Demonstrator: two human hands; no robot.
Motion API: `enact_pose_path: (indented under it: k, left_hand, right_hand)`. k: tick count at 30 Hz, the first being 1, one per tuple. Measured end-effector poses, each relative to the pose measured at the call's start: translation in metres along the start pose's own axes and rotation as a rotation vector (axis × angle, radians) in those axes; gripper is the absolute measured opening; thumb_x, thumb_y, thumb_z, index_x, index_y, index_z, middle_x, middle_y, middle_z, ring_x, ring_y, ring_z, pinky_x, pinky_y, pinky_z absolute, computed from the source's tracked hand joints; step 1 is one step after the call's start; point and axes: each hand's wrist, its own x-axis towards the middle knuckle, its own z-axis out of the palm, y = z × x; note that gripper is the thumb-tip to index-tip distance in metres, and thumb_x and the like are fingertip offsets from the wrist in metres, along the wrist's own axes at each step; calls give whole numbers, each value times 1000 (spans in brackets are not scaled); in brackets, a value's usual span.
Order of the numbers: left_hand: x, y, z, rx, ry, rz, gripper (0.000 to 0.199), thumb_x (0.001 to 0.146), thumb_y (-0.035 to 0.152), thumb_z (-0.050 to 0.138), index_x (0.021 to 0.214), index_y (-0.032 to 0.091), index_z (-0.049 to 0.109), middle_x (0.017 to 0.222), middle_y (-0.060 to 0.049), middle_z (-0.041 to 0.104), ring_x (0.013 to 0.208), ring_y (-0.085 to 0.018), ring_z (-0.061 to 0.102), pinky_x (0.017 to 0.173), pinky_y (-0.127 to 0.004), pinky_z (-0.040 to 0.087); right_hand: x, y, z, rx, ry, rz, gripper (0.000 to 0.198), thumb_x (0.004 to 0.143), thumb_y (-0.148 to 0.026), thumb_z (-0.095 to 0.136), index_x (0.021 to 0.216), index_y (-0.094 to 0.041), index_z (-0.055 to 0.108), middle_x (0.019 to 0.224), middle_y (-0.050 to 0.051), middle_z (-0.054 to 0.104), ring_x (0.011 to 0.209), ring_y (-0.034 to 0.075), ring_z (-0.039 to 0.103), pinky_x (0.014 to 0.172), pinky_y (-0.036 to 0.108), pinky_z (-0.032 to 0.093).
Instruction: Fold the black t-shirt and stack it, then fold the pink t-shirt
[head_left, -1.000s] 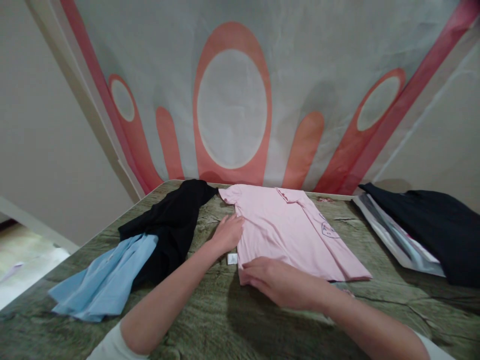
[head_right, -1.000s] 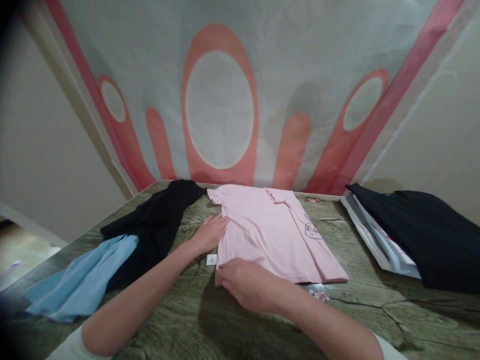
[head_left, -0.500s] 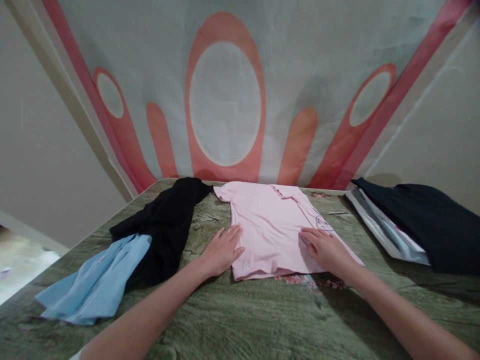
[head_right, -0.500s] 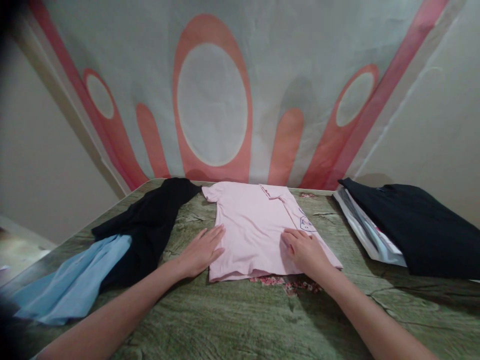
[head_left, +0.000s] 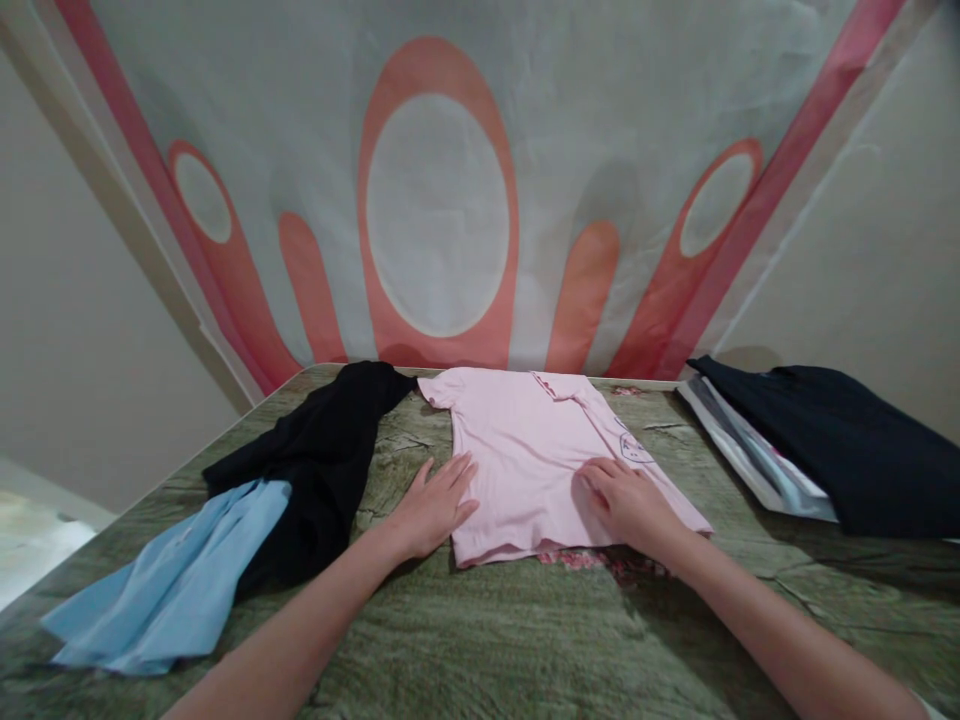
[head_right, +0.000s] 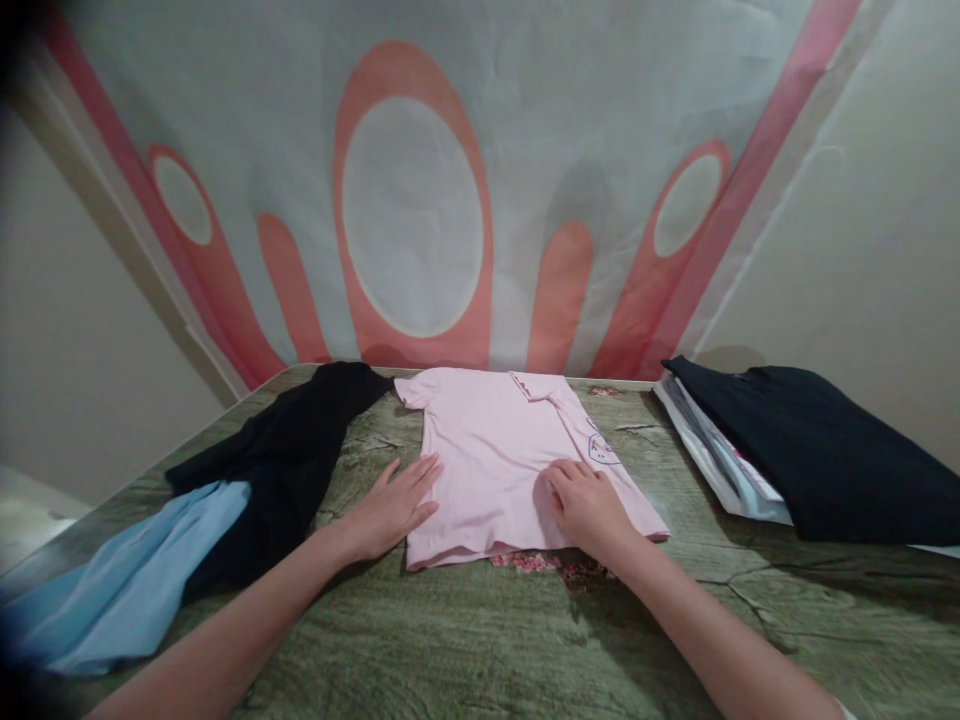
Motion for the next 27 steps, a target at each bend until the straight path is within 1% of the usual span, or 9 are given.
enact_pose_path:
  k: [2,4,10,12,17,19,23,25,27]
  left_hand:
    - [0,1,-2,-14,-1,2,52,94,44,24,142,23,23,149,-7,18,137,-19,14,109,-44,9]
    - [0,2,-4,-28,-8,0,51,94,44,26,141,24,24,149,-7,19,137,-19,15,109,-43,10]
    - [-1,1,-3,-29,13,9,50,95,43,24,141,25,24,149,-6,19,137,-19,14,109,-43,8]
    - [-1,-2,-1,-24,12,16,51,94,44,25,142,25,23,149,-6,19,137,-19,14,109,-44,7]
    - [1,-5,-2,-18,-16,17,51,94,42,28,141,24,23,149,-6,18,136,-20,16,109,-45,8]
    - [1,1,-7,-18,15,19,48,94,40,31,139,24,28,148,-8,24,135,-21,20,108,-46,9]
    - [-2,27,-21,-104,88,145,30,94,27,33,118,23,51,129,-7,48,121,-20,40,105,-40,21]
    - [-6,39,-29,-202,48,231,24,93,27,36,106,24,56,112,-6,56,107,-18,48,96,-33,33]
    - [-11,44,-34,-287,0,266,19,92,27,39,97,23,57,100,-5,56,96,-18,50,87,-29,38]
  right_hand:
    - [1,10,-2,-95,0,97,25,85,-20,44,106,-18,59,112,11,58,101,25,51,84,39,38]
    - [4,-1,-5,-113,13,108,23,85,-20,44,102,-17,59,110,12,58,100,26,50,84,40,38]
    - [7,-79,-7,195,-13,-238,20,86,-20,46,100,-21,59,106,6,56,96,19,49,83,31,40]
    - [3,-72,-5,193,-29,-201,20,84,-21,48,100,-22,59,104,6,57,95,20,49,82,31,40]
    - [-12,-1,-5,8,11,93,21,84,-21,46,99,-16,59,99,11,56,94,23,50,85,35,39]
    - [-16,10,-8,-2,19,132,20,84,-20,45,97,-15,60,97,12,56,92,23,51,84,35,39]
    - [-20,-20,-10,194,10,-40,21,86,-16,41,97,-18,60,101,9,55,92,19,51,81,30,41]
    - [-22,-36,-11,264,-21,-149,24,86,-14,40,97,-20,60,100,7,56,91,17,51,80,29,41]
    - [-26,-37,-11,247,-48,-164,26,84,-12,41,98,-22,61,99,6,57,91,18,51,81,29,40]
